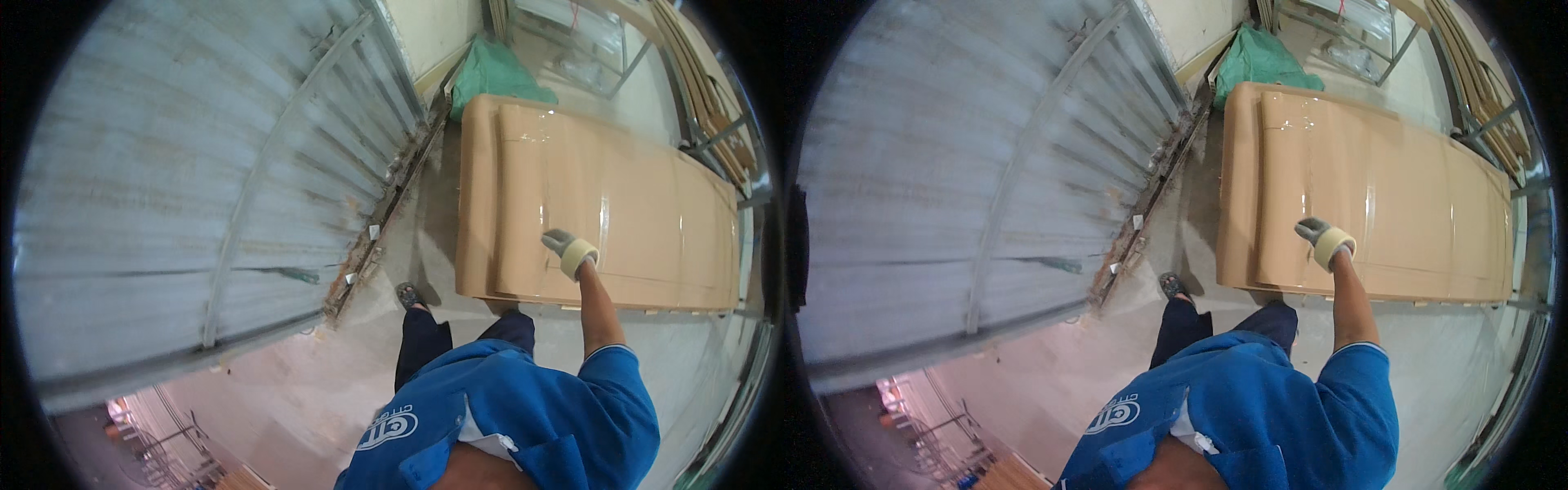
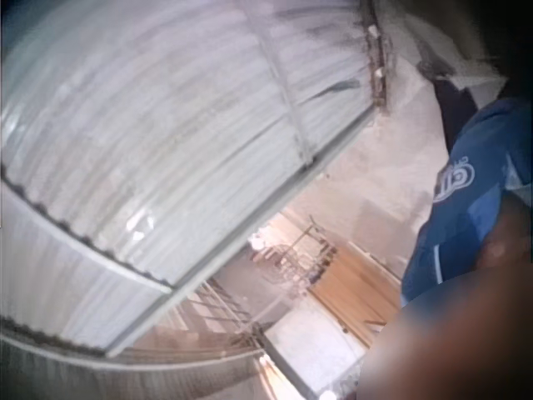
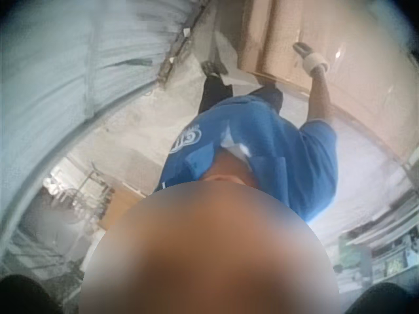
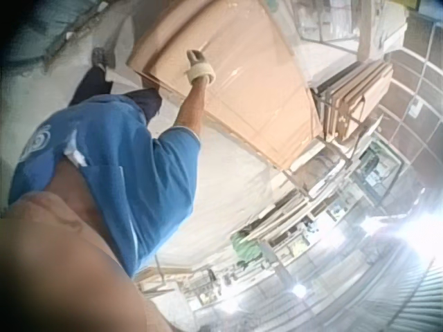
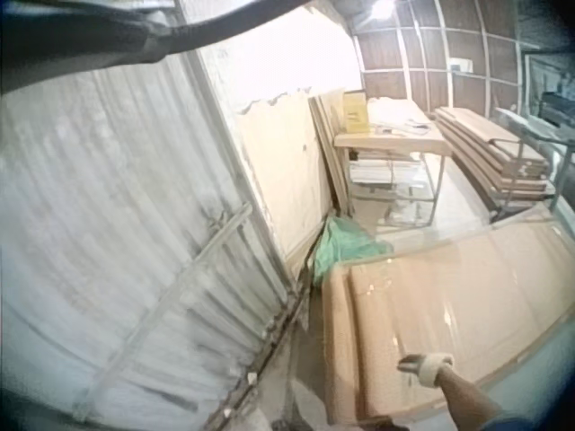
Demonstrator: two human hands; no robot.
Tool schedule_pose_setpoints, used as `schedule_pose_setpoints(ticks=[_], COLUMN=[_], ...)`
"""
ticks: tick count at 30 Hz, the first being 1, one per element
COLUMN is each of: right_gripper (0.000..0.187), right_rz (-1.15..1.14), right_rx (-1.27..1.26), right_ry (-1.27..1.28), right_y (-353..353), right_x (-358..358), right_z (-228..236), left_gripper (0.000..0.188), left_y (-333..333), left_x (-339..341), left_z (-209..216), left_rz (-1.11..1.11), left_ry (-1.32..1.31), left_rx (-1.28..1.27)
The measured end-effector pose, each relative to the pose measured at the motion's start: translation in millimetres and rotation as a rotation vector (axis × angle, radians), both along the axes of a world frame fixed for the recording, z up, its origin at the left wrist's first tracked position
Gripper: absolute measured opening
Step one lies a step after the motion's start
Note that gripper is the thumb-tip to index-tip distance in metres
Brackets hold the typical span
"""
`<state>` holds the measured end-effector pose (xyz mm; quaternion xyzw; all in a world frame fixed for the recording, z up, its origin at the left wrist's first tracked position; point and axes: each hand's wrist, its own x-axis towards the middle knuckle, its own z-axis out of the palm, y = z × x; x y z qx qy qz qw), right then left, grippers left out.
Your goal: The person retrieves a bundle of white plastic strips and uses masking tape to affix them to a wooden door. They repeatedly tear tape and press the strips onto the door surface, securing them in place.
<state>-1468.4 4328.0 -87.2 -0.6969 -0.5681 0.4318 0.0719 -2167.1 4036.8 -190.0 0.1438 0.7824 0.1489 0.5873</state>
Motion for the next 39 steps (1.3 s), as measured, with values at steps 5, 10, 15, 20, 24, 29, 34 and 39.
schedule_pose_setpoints(ticks=[5,10,15,20,24,29,34,39], right_gripper=[0.051,0.055,0.047,0.051,0.058,0.051,0.052,0.047], right_rz=[-0.29,-0.631,-1.094,-0.929,-1.048,-1.234,-1.363,-1.642], right_rx=[-0.387,-0.519,-0.54,-0.526,-0.18,0.044,-0.17,-0.353], right_ry=[0.066,0.267,0.466,0.202,0.282,0.231,0.112,0.539], right_y=[-58.1,-98.0,-83.1,13.4,119.8,185.3,186.2,179.4], right_x=[-88.7,-165.5,-196.7,-158.0,-94.4,-65.7,-114.6,-203.1], right_z=[-58.9,-66.2,-65.5,-49.4,-11.9,6.2,-11.8,-44.1], left_gripper=[0.037,0.058,0.052,0.049,0.046,0.045,0.046,0.037], left_y=[266.7,545.9,693.7,779.6,826.9,907.3,992.2,1062.9], left_x=[-127.1,-73.2,75.4,195.7,254.9,339.9,449.2,502.1], left_z=[39.6,72.1,120.3,145.3,136.6,128.4,168.5,175.7], left_rz=[0.192,-0.322,-0.924,-0.865,-0.954,-1.297,-1.921,-2.253], left_ry=[-0.09,-0.228,-0.034,-0.228,-0.349,-0.259,0.291,0.817], left_rx=[0.228,0.418,0.418,0.457,0.453,0.553,0.868,0.844])
